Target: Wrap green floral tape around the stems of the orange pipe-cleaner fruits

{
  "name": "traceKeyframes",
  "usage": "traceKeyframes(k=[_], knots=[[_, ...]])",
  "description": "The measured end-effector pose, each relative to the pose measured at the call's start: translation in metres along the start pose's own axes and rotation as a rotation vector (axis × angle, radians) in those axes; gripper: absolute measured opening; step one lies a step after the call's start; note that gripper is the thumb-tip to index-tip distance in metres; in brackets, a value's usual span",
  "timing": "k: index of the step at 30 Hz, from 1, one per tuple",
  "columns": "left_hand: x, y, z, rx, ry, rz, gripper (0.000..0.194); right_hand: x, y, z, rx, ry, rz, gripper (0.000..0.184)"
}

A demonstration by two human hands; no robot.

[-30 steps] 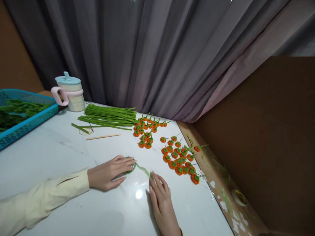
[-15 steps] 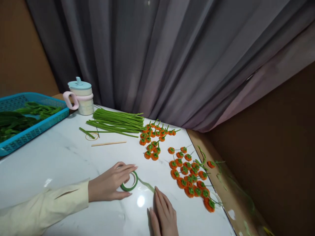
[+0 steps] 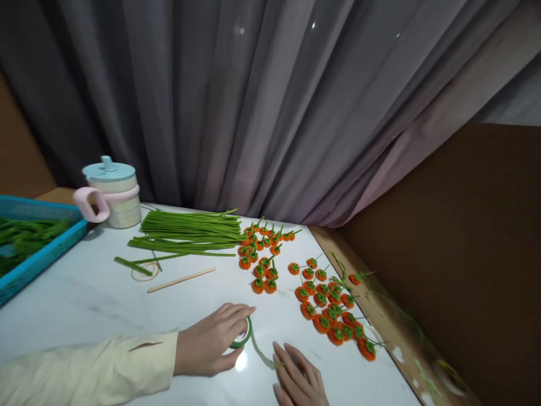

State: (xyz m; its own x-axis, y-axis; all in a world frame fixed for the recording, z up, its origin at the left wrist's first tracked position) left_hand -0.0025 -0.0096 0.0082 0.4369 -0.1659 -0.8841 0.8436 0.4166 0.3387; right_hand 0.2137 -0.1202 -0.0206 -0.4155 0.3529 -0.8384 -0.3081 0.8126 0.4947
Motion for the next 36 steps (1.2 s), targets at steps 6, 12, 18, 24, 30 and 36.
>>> traceKeyframes(k=[6,12,18,24,30,36], knots=[[0.000,-0.003,-0.010,-0.055,-0.111,-0.018,0.023,-0.013,0.010,0.000,0.007,0.045,-0.149,0.043],[0.001,-0.001,-0.014,-0.087,-0.093,-0.023,0.027,-0.029,0.025,-0.010,-0.094,0.062,-0.214,0.045],[0.001,0.002,-0.017,-0.195,-0.145,0.015,0.036,-0.040,0.077,-0.007,-0.430,-0.052,-0.412,0.038],[0.005,0.017,-0.041,-0.386,-0.514,0.154,0.052,-0.009,0.102,-0.008,-0.929,-0.014,-0.336,0.025],[0.019,0.059,-0.057,-0.417,-0.593,0.192,0.049,0.010,0.129,-0.025,-0.920,0.090,-0.518,0.017],[0.029,0.084,-0.059,-0.409,-0.460,0.189,0.027,0.035,0.137,-0.023,-0.769,0.219,-0.643,0.009]])
Point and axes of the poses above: each hand's wrist, its own y-axis towards the middle knuckle, its own x-axis out of the palm, z = x × y, the point moved 2 cm from there along y, towards the middle knuckle, and after that the axes turned 6 degrees about y, right-handed, at the moved point
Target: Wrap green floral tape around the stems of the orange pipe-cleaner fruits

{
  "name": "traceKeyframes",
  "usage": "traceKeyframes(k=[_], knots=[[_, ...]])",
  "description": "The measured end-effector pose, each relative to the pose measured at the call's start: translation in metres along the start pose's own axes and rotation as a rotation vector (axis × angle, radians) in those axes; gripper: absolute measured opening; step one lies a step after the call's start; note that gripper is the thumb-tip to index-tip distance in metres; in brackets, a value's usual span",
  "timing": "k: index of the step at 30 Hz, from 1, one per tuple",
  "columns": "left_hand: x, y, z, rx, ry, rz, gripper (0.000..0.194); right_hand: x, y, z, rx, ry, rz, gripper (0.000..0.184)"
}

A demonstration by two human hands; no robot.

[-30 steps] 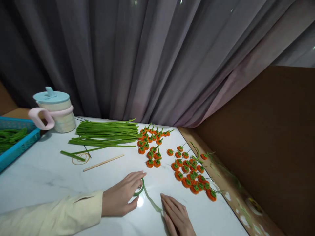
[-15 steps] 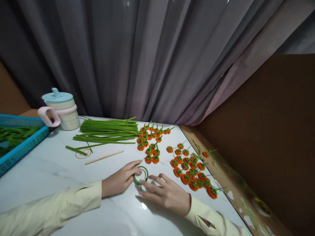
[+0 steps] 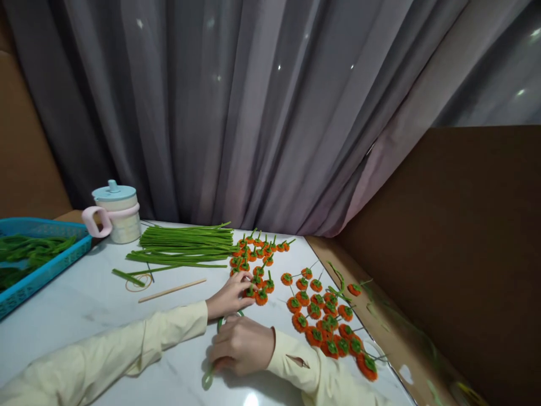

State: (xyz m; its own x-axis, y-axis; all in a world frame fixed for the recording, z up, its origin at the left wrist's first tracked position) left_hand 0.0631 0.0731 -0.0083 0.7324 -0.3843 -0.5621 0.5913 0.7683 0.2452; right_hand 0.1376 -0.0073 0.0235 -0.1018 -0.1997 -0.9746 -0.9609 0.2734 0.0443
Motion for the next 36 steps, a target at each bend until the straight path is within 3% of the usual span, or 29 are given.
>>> traceKeyframes(k=[5,10,15,20,26,28,36], knots=[[-0.005,-0.003,0.002,0.002,-0.013,0.046,0.016,0.009,-0.010,0.006,0.144,0.115,0.053,0.010],[-0.017,-0.011,0.001,-0.050,-0.104,0.149,0.033,0.004,-0.025,0.005,0.371,0.205,0.125,0.009],[-0.025,-0.023,-0.008,-0.214,-0.215,0.202,0.050,-0.001,-0.033,0.004,0.639,0.191,0.279,0.011],[-0.032,-0.034,-0.012,-0.403,-0.427,0.174,0.056,0.007,-0.028,0.016,0.630,0.362,0.539,0.008],[-0.040,-0.036,-0.009,-0.442,-0.719,0.123,0.045,0.022,-0.026,0.035,0.614,1.120,0.772,0.022],[-0.040,-0.036,-0.009,-0.489,-0.821,0.081,0.046,0.024,-0.025,0.039,0.584,1.265,0.820,0.030],[-0.036,-0.035,-0.006,-0.462,-0.917,-0.008,0.047,0.022,-0.026,0.044,0.581,1.453,0.937,0.031]])
Point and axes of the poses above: each hand's wrist, its own y-axis towards the middle knuckle, its own x-axis out of the palm, z = x × y, the point moved 2 cm from there along y, towards the middle knuckle, and after that the axes turned 6 degrees about y, right-handed, at the moved point
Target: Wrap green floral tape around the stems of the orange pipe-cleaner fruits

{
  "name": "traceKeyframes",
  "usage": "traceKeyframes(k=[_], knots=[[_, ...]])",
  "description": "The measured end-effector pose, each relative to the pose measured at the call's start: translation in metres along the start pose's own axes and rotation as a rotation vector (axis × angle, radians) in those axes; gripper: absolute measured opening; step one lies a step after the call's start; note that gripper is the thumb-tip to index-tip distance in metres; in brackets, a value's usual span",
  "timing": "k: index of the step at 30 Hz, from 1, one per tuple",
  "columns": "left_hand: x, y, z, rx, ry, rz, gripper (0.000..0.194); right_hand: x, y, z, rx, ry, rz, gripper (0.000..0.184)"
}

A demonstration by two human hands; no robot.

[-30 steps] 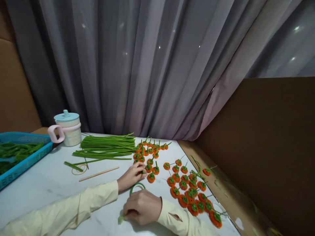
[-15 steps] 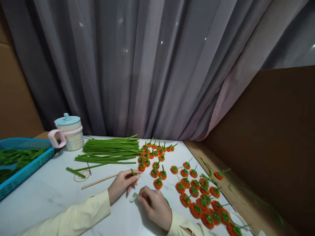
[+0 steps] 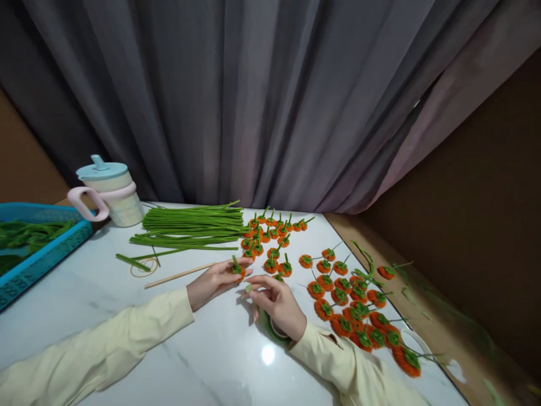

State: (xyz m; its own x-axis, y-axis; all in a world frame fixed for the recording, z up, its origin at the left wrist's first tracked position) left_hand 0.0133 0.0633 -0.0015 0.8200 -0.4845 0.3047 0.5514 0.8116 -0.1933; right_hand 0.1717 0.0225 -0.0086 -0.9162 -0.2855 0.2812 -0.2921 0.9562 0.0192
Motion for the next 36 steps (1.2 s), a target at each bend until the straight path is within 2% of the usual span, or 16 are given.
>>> traceKeyframes(k=[5,11,17,22,25,31,36], knots=[[0.000,0.002,-0.001,0.035,0.064,-0.029,0.046,-0.002,0.002,-0.001,-0.002,0.106,0.014,0.031],[0.000,0.002,-0.001,0.119,0.205,0.047,0.047,-0.001,0.001,-0.007,0.034,0.118,0.077,0.033],[0.003,-0.007,-0.005,0.262,0.409,0.137,0.043,0.001,0.001,-0.012,0.018,0.090,0.062,0.033],[0.000,-0.015,-0.008,0.433,0.789,0.113,0.033,-0.001,0.000,-0.007,0.039,0.086,0.034,0.033],[-0.003,-0.018,-0.011,0.532,0.942,0.114,0.034,-0.002,0.000,-0.005,0.019,0.088,0.036,0.031],[-0.006,-0.017,-0.016,0.588,0.998,0.105,0.035,-0.001,-0.002,-0.007,0.020,0.082,0.016,0.029],[-0.005,-0.016,-0.011,0.605,0.998,-0.007,0.026,0.000,-0.003,-0.007,0.011,0.056,0.007,0.032]])
Point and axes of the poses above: each hand's wrist, its own y-axis towards the middle knuckle, its own x-axis out of the palm, z = x × y, the point moved 2 cm from there along y, towards the middle knuckle, and after that the axes turned 6 degrees about y, right-handed, at the moved point
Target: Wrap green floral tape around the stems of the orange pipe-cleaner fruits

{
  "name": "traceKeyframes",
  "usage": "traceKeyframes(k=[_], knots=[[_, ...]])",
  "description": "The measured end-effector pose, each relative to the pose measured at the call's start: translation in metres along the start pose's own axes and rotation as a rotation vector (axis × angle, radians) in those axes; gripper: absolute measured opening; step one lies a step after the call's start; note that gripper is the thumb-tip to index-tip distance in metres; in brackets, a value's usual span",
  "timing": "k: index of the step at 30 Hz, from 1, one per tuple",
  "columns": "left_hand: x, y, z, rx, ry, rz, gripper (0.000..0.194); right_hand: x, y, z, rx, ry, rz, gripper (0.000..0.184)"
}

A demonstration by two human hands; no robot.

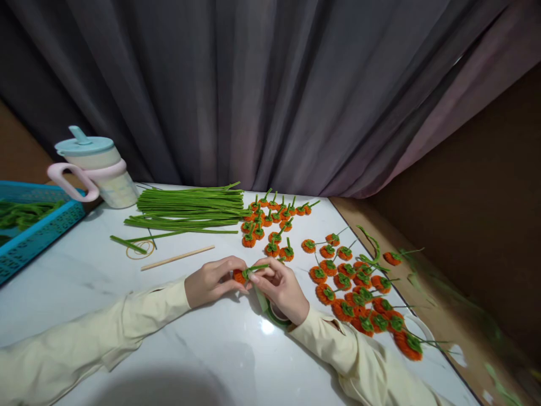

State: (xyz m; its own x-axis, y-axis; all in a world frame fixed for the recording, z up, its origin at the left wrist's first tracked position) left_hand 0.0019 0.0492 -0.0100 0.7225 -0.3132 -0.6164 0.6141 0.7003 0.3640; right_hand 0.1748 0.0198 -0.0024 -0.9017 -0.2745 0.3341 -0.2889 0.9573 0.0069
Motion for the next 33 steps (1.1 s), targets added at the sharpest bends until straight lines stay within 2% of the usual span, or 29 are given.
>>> traceKeyframes(k=[5,10,16,20,26,33], knots=[[-0.001,0.001,0.008,0.109,0.016,0.038,0.025,-0.001,0.000,0.003,0.038,-0.040,0.014,0.031],[0.001,-0.001,0.010,0.099,0.010,0.069,0.025,0.000,-0.001,0.002,0.039,-0.053,0.031,0.032],[-0.002,-0.001,0.007,0.157,0.061,0.009,0.028,0.000,0.000,0.002,0.038,-0.078,0.041,0.032],[-0.002,0.001,0.010,0.254,0.092,0.011,0.024,0.000,0.000,0.001,0.016,-0.086,0.043,0.030],[-0.001,0.001,0.012,0.395,0.145,0.127,0.025,-0.001,-0.003,-0.003,-0.012,-0.112,0.003,0.031],[-0.002,0.003,0.014,0.455,0.160,0.121,0.019,-0.001,-0.003,-0.004,-0.027,-0.168,0.027,0.031]])
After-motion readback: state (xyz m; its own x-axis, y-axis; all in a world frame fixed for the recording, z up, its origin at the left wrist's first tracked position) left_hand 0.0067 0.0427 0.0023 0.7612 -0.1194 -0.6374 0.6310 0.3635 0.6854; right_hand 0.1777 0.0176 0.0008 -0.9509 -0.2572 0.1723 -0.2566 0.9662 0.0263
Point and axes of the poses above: each hand's wrist, its own y-axis towards the middle knuckle, its own x-axis out of the palm, z = x × y, the point moved 2 cm from there along y, towards the middle knuckle, and after that the axes turned 6 degrees about y, right-handed, at the moved point
